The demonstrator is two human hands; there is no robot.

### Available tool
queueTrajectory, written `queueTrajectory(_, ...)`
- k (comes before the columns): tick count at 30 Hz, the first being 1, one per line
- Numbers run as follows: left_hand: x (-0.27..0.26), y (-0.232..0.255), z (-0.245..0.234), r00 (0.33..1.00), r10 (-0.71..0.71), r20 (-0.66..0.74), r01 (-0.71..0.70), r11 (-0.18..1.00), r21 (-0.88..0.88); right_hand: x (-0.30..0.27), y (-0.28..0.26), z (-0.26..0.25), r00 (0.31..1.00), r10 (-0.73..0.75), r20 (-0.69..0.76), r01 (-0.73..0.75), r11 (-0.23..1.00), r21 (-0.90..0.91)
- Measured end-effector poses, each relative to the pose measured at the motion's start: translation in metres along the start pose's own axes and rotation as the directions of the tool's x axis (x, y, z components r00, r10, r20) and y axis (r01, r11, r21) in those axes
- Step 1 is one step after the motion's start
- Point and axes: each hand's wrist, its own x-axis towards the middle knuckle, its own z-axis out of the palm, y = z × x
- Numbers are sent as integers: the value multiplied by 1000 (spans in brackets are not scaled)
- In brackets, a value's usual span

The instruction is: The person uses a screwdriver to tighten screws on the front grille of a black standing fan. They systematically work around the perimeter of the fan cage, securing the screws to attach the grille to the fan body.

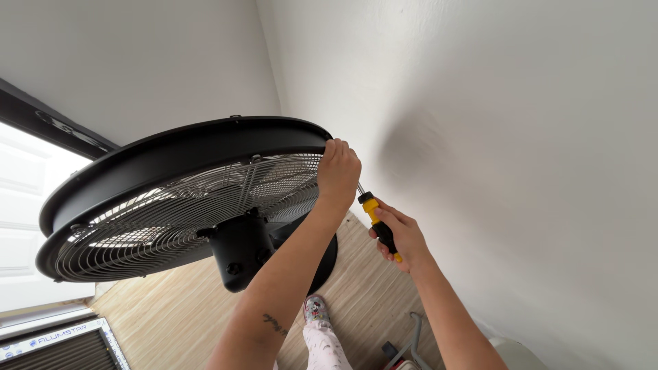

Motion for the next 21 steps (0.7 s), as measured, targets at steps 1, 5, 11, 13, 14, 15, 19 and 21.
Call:
queueTrajectory(1, -1, 1, 0, 1000, -4, 10, 4, 1000, -1, -1, 2, 0, 1000, -10, -2, 10, 1000, -3)
queueTrajectory(5, 0, 1, 1, 999, -1, 53, 2, 1000, -14, 2, 7, 3, 997, -75, -15, 74, 996, -51)
queueTrajectory(11, -1, 2, -4, 1000, -27, 5, 27, 1000, 16, 2, 10, 2, 975, -210, -73, 184, 945, -272)
queueTrajectory(13, 1, 2, -5, 1000, -23, 12, 22, 999, 24, 2, 12, 2, 957, -277, -91, 229, 906, -355)
queueTrajectory(14, 1, 1, -5, 999, -12, 36, 11, 1000, 23, 2, 15, 2, 943, -318, -99, 256, 881, -398)
queueTrajectory(15, -1, 1, -4, 998, 0, 64, -2, 1000, 22, 1, 20, 3, 929, -356, -105, 278, 854, -439)
queueTrajectory(19, -3, 0, -5, 999, 25, 22, -25, 1000, 15, 0, 35, 7, 743, -668, -45, 401, 498, -769)
queueTrajectory(21, -6, 1, -4, 997, 42, 63, -43, 999, 7, 0, 42, 7, 661, -750, 6, 380, 328, -865)
